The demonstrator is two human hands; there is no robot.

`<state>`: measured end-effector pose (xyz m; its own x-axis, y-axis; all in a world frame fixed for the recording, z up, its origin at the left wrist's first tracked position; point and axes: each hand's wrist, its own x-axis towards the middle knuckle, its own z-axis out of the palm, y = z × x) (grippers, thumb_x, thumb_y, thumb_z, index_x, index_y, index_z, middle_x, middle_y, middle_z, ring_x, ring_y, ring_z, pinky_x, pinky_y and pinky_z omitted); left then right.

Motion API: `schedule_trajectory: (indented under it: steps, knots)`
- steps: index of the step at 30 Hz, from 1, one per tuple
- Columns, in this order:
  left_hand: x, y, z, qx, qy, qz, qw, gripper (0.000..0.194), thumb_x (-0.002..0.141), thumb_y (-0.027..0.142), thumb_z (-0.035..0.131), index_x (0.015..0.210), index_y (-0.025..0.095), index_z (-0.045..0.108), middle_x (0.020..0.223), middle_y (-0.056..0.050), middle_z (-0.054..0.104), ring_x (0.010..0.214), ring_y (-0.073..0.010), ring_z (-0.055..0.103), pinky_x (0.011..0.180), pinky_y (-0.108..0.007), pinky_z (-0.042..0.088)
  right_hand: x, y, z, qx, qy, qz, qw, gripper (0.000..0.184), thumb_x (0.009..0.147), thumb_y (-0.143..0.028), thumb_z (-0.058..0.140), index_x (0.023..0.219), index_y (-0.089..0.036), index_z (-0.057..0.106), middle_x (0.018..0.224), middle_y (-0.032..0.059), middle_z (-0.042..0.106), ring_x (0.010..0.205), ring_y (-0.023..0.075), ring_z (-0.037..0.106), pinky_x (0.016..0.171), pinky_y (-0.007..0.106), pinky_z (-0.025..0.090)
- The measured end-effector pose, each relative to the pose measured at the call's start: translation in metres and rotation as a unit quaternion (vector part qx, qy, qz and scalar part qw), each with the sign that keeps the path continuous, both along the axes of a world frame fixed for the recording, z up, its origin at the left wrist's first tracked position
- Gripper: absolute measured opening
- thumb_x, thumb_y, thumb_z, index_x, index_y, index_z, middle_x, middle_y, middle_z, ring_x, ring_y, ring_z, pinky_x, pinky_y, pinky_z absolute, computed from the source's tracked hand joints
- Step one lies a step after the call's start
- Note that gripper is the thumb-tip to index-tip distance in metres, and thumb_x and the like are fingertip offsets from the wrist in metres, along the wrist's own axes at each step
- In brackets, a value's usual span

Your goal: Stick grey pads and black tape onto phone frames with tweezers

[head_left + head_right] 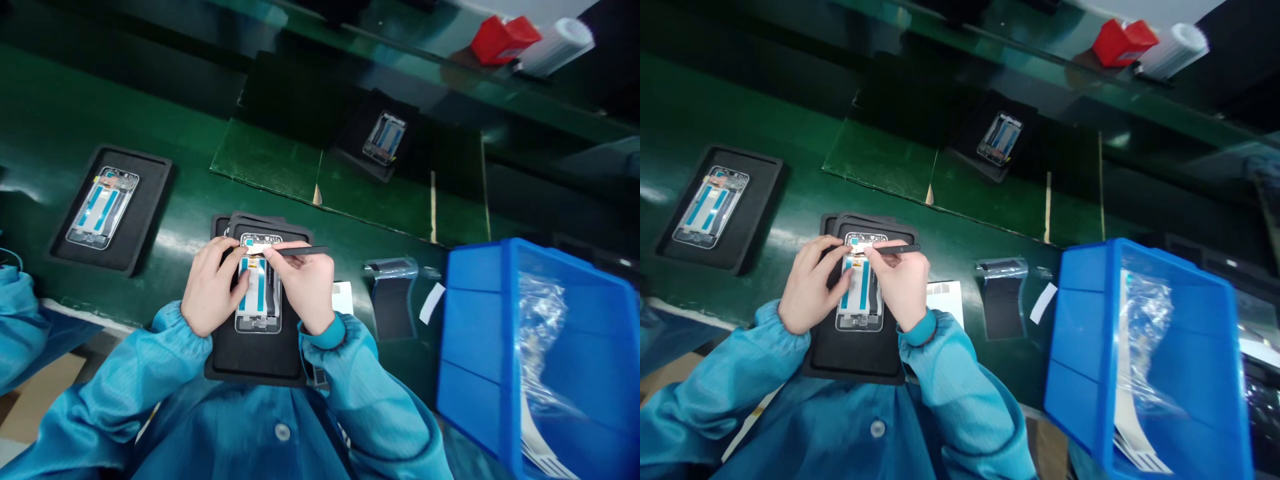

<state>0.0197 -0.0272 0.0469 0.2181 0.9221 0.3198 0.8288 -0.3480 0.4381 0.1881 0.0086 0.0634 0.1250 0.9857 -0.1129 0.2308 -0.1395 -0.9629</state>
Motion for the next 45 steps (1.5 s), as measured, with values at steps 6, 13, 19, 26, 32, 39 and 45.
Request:
schedule_trajectory:
  steps: [6,13,19,26,32,39,45]
  knots:
    - [0.000,0.001,0.000,0.002,0.004,-0.001,1.000,0.034,0.092,0.022,0.058,0.124,0.011,0.060,0.127,-0.016,0.059,0.126,-0.0325,0.051,0.106,-0.050,0.048,0.000,0.000,-0.002,-0.002,0.006,0.002,1.000,0.011,0.077,-0.027,0.080,0.081,-0.018,0.073,0.079,0.0044,0.079,0.074,0.0209,0.077,0.070,0.030,0.063]
    - [0.000,0.000,0.002,0.004,0.018,-0.005,1.000,0.034,0.092,0.022,0.058,0.124,0.011,0.060,0.126,-0.016,0.059,0.126,-0.0326,0.052,0.105,-0.049,0.048,0.000,0.000,-0.003,0.008,-0.002,0.004,1.000,0.011,0.078,-0.028,0.079,0.081,-0.018,0.074,0.080,0.0047,0.079,0.074,0.0211,0.077,0.070,0.031,0.063]
    - [0.000,-0.002,0.004,0.030,0.047,-0.010,0.998,0.034,0.091,0.021,0.059,0.123,0.011,0.062,0.126,-0.017,0.060,0.128,-0.0340,0.051,0.104,-0.050,0.048,0.000,0.000,-0.002,0.015,-0.004,0.011,1.000,0.010,0.079,-0.028,0.078,0.082,-0.020,0.074,0.079,0.0042,0.079,0.073,0.0210,0.077,0.070,0.031,0.063]
    - [0.000,-0.004,0.008,0.041,0.113,-0.027,0.992,0.031,0.094,0.023,0.058,0.122,0.015,0.067,0.126,-0.015,0.062,0.127,-0.0361,0.053,0.098,-0.050,0.050,0.000,0.001,-0.005,0.015,-0.012,0.014,1.000,0.011,0.078,-0.029,0.079,0.080,-0.019,0.073,0.081,0.0044,0.079,0.072,0.0207,0.077,0.069,0.030,0.063]
    - [0.005,-0.004,0.017,0.075,0.220,-0.039,0.972,0.031,0.095,0.025,0.055,0.122,0.016,0.068,0.122,-0.012,0.068,0.121,-0.0350,0.058,0.096,-0.049,0.048,0.005,-0.003,0.009,0.058,0.007,-0.052,0.997,0.011,0.078,-0.028,0.079,0.083,-0.020,0.074,0.084,0.0034,0.078,0.073,0.0183,0.076,0.068,0.029,0.063]
    - [0.005,-0.003,0.039,0.068,0.305,-0.102,0.944,0.036,0.095,0.017,0.050,0.126,0.009,0.064,0.124,-0.017,0.066,0.120,-0.0377,0.058,0.095,-0.051,0.045,0.099,-0.046,0.010,0.163,-0.001,-0.219,0.962,0.017,0.076,-0.026,0.084,0.090,-0.023,0.075,0.086,0.0018,0.079,0.076,0.0176,0.075,0.069,0.030,0.061]
    - [0.072,0.017,0.067,0.007,0.232,-0.173,0.957,0.030,0.095,0.019,0.051,0.120,0.011,0.066,0.117,-0.018,0.067,0.107,-0.0353,0.062,0.084,-0.049,0.048,0.164,-0.094,-0.033,0.057,-0.041,-0.116,0.991,0.015,0.075,-0.028,0.084,0.086,-0.022,0.075,0.086,0.0027,0.078,0.081,0.0198,0.075,0.078,0.035,0.061]
